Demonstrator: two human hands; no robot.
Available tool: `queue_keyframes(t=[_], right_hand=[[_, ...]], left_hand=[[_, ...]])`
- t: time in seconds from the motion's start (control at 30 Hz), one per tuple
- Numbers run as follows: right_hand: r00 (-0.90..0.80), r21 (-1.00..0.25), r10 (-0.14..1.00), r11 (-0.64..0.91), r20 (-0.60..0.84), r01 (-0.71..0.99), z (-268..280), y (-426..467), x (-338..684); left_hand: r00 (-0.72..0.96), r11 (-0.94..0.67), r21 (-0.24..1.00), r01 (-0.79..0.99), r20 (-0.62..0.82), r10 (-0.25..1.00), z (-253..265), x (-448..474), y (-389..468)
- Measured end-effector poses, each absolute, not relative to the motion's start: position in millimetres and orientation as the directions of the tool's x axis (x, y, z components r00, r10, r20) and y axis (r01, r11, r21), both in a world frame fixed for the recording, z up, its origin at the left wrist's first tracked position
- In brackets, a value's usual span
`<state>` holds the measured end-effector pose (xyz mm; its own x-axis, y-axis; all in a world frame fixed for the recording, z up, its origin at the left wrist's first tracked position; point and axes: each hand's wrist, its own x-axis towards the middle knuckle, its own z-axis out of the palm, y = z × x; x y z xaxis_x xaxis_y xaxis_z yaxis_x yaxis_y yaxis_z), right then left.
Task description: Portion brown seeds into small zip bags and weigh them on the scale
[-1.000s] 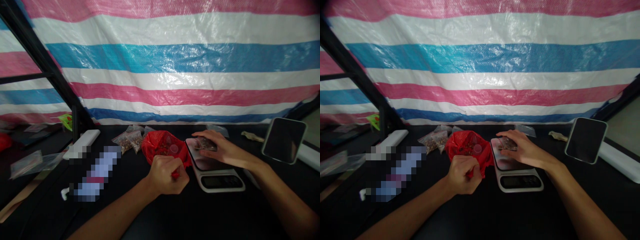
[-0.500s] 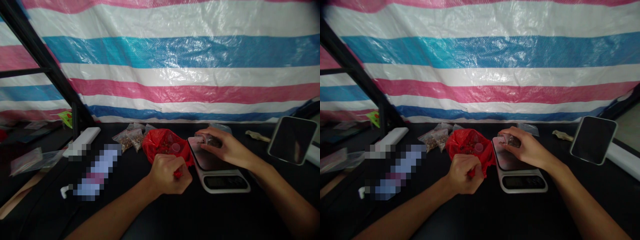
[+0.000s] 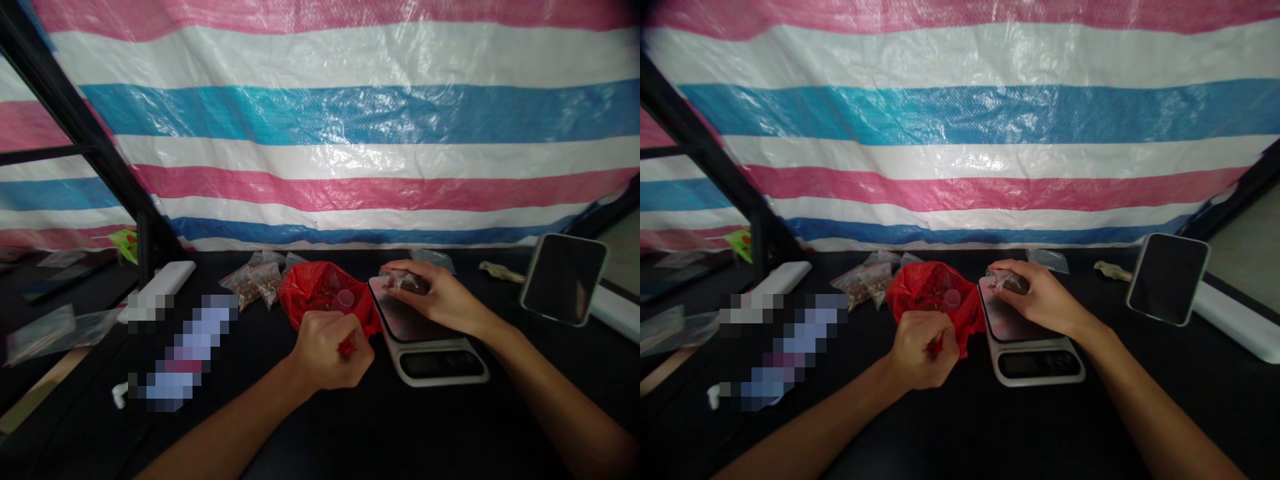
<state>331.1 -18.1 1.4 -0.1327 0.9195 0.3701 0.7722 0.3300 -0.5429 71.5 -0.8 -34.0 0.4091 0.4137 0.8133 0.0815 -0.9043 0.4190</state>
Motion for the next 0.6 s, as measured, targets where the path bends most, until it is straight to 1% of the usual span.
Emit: queue_keyframes(t=[0.07,0.13,0.23,0.3,0.47,0.6], right_hand=[[-0.142,-0.494,0.892,0.364,0.429,0.79,-2,-18,328],[-0.155,-0.437,0.861,0.392,0.485,0.809,-2,-19,322],[-0.188,-0.376,0.837,0.417,0.514,0.828,2,-22,303],[-0.242,-0.336,0.835,0.44,0.494,0.833,8,-21,286],[-0.469,-0.206,0.807,0.559,0.36,0.803,22,-3,248],[-0.566,-0.121,0.776,0.613,0.277,0.781,28,17,233]], left_hand=[[0.404,-0.913,0.4,0.076,0.825,0.395,-35,73,-4],[0.41,-0.931,0.362,0.052,0.842,0.35,-37,76,-8],[0.431,-0.955,0.298,-0.012,0.863,0.263,-41,80,-15],[0.439,-0.959,0.281,-0.036,0.866,0.237,-42,81,-18],[0.425,-0.961,0.277,-0.014,0.871,0.245,-41,82,-18],[0.431,-0.968,0.252,0.007,0.872,0.23,-43,82,-17]])
